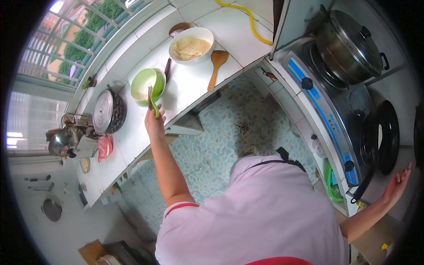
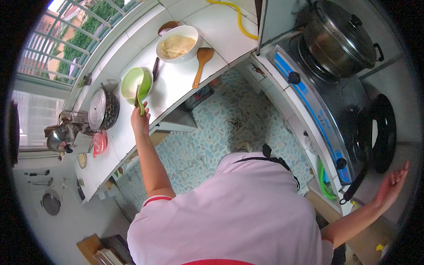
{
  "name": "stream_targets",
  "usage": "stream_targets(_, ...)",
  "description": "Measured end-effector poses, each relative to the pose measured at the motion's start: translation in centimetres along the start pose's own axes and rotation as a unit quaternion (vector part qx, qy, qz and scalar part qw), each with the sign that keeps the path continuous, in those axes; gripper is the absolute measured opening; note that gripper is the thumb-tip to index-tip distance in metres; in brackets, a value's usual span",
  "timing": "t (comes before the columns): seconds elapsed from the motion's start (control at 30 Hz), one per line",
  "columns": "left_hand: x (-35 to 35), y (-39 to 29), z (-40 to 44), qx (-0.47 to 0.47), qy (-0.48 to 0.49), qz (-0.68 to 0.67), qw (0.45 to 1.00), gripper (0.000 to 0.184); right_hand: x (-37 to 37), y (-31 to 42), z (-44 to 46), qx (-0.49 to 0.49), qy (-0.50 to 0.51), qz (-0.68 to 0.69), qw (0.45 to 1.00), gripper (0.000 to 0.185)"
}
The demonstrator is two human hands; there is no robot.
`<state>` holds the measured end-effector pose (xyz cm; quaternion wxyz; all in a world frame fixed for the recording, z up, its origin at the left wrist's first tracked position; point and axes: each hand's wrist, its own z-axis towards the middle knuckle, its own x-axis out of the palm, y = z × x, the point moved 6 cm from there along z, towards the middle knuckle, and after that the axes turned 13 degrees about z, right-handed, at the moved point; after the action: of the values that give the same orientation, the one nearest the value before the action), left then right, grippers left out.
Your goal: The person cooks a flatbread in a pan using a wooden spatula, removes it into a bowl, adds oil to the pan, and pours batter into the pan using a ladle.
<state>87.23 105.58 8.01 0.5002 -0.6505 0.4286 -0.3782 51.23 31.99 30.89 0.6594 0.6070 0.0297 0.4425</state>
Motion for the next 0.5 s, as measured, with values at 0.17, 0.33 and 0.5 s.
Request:
stream_targets(0.17,-0.1,6.9,-1.3,-0.012,-0.157,-0.184,0.97,0.039,-3.8,0.9,-4.4,-0.059,-0.056,-0.039,0.996,0.049)
stream_targets(0.33,14.2,5.5,-2.3,0.323,-0.001,0.491,0.809,0.033,-14.0,2.2,-7.7,-0.096,-0.111,0.083,0.986,0.033)
stream_targets(0.5,23.1,4.1,-1.8,0.428,0.085,0.653,0.619,0.05,-8.0,0.5,-11.5,-0.122,-0.246,0.12,0.954,0.014)
